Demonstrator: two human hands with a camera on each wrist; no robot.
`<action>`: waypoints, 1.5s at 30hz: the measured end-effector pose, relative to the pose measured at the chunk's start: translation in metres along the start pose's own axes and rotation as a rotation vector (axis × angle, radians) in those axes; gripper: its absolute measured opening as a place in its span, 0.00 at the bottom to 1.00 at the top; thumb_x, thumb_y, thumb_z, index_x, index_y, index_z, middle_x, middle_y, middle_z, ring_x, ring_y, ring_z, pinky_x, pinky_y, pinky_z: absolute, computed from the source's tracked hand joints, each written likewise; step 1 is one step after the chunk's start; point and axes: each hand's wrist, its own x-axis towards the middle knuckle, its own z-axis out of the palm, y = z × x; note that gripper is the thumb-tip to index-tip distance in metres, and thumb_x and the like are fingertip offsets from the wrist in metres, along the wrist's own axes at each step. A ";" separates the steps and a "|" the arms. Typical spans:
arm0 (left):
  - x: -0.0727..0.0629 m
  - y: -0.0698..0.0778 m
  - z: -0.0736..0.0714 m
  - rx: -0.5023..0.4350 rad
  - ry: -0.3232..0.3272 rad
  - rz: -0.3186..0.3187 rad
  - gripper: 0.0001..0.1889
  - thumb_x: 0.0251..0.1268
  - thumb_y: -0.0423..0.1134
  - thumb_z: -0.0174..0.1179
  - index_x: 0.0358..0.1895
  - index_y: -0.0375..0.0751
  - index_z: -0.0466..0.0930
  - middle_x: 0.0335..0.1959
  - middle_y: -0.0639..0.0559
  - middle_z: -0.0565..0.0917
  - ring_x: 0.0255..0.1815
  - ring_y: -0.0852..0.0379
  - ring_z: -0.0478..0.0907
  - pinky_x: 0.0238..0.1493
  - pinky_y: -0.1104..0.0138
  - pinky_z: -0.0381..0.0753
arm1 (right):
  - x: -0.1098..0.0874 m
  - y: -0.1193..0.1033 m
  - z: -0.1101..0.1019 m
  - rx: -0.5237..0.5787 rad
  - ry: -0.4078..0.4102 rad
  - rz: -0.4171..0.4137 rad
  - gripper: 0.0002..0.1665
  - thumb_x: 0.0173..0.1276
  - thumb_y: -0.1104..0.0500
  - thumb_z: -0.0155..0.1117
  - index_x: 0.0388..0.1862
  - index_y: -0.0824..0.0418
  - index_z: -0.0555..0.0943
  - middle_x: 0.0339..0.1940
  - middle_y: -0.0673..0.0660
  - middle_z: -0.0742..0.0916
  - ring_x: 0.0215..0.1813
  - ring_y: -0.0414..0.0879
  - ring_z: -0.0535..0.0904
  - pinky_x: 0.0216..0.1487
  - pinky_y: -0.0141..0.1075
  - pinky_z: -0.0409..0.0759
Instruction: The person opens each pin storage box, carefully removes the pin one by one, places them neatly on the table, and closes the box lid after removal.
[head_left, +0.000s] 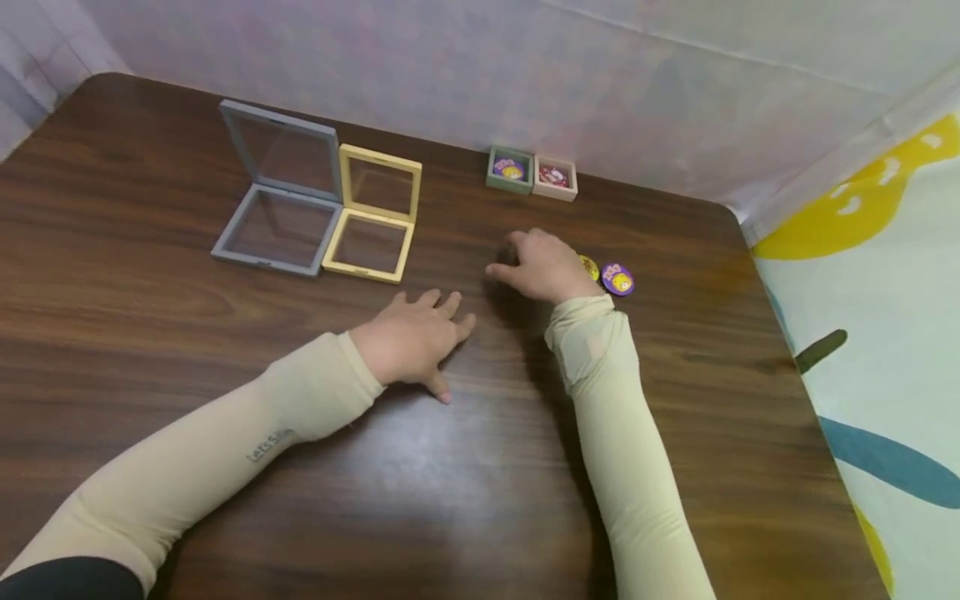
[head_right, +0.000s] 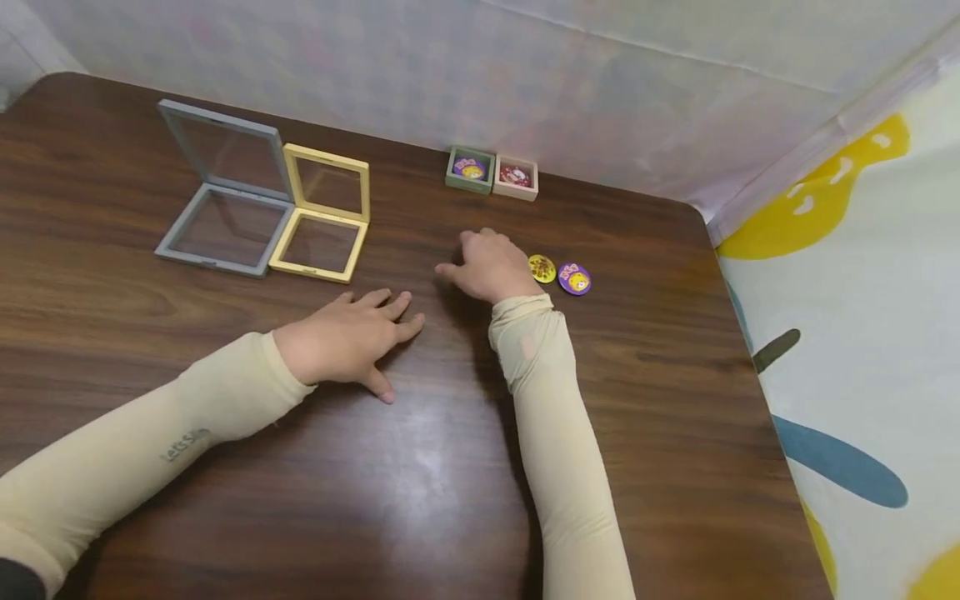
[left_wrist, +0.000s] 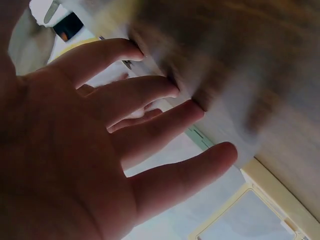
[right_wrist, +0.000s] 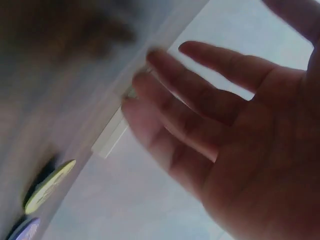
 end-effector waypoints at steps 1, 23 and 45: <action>0.000 0.000 0.000 -0.007 -0.001 -0.004 0.54 0.45 0.63 0.67 0.75 0.46 0.51 0.77 0.38 0.46 0.77 0.36 0.46 0.69 0.36 0.53 | 0.006 0.002 -0.003 0.015 0.008 0.018 0.38 0.68 0.40 0.55 0.68 0.63 0.67 0.62 0.64 0.78 0.65 0.59 0.72 0.66 0.50 0.69; 0.006 0.004 0.003 0.028 -0.040 -0.030 0.56 0.43 0.64 0.68 0.76 0.49 0.49 0.78 0.41 0.43 0.78 0.40 0.44 0.69 0.41 0.60 | 0.067 0.024 -0.019 0.161 -0.074 0.036 0.48 0.72 0.48 0.50 0.77 0.64 0.37 0.78 0.64 0.43 0.79 0.59 0.40 0.78 0.50 0.42; 0.003 0.004 0.003 0.029 -0.041 -0.019 0.56 0.43 0.64 0.68 0.75 0.49 0.49 0.78 0.41 0.44 0.78 0.41 0.44 0.69 0.41 0.61 | 0.052 -0.005 -0.004 0.020 -0.094 0.082 0.49 0.72 0.43 0.49 0.75 0.70 0.40 0.78 0.68 0.46 0.79 0.60 0.43 0.78 0.49 0.47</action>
